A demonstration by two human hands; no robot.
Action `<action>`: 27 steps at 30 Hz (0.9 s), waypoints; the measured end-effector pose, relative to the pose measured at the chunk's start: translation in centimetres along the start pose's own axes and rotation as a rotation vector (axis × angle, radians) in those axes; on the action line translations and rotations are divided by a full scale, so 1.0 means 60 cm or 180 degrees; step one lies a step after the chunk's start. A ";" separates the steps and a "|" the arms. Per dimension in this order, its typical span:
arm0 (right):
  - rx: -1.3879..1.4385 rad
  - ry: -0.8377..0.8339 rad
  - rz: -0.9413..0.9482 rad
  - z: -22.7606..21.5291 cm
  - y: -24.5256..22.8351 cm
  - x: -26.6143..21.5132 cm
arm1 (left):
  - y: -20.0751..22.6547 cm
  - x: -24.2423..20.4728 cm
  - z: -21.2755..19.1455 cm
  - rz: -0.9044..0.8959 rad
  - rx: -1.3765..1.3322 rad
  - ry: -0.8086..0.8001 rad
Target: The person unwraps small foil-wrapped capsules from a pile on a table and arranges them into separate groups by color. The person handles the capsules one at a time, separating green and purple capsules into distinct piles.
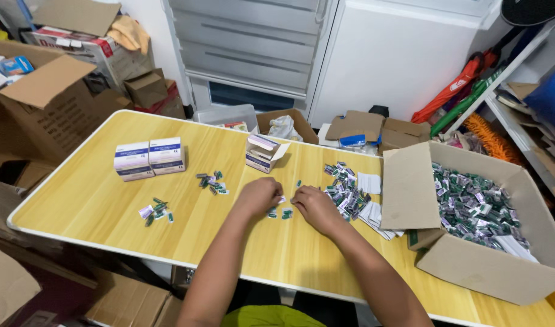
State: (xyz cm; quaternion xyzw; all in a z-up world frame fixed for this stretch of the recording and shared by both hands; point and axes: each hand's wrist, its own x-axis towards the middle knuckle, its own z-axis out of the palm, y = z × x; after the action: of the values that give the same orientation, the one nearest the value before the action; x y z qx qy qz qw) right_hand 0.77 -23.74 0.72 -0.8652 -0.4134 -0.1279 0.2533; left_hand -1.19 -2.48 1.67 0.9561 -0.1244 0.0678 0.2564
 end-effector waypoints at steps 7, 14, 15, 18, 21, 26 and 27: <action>0.0149 0.0049 0.0102 0.019 -0.018 0.021 | -0.020 -0.007 -0.020 -0.0275 -0.0050 -0.0131; 0.0476 0.0113 0.0191 0.013 -0.026 0.024 | -0.028 0.000 -0.007 -0.0174 -0.0076 -0.0100; 0.0465 0.0121 0.0210 0.008 -0.025 0.025 | -0.029 0.003 -0.007 -0.0164 -0.0103 -0.0079; 0.0464 0.0122 0.0365 -0.003 -0.019 0.031 | -0.030 0.008 -0.007 0.0019 -0.0163 0.0077; 0.0406 0.0194 0.0329 0.003 -0.020 0.025 | -0.030 -0.001 -0.001 -0.0052 -0.0265 -0.0018; 0.0563 0.0066 0.0468 0.018 -0.020 0.030 | -0.027 0.006 0.002 0.0056 -0.0142 -0.0110; 0.0536 0.0094 0.0393 0.024 -0.021 0.028 | -0.031 0.003 0.005 0.0046 -0.0116 -0.0129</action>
State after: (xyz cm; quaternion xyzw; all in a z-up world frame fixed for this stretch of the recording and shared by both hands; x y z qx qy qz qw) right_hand 0.88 -21.18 0.65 -0.8627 -0.3648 -0.0895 0.3386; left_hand -0.46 -1.10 0.55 0.9516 -0.1376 0.0479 0.2707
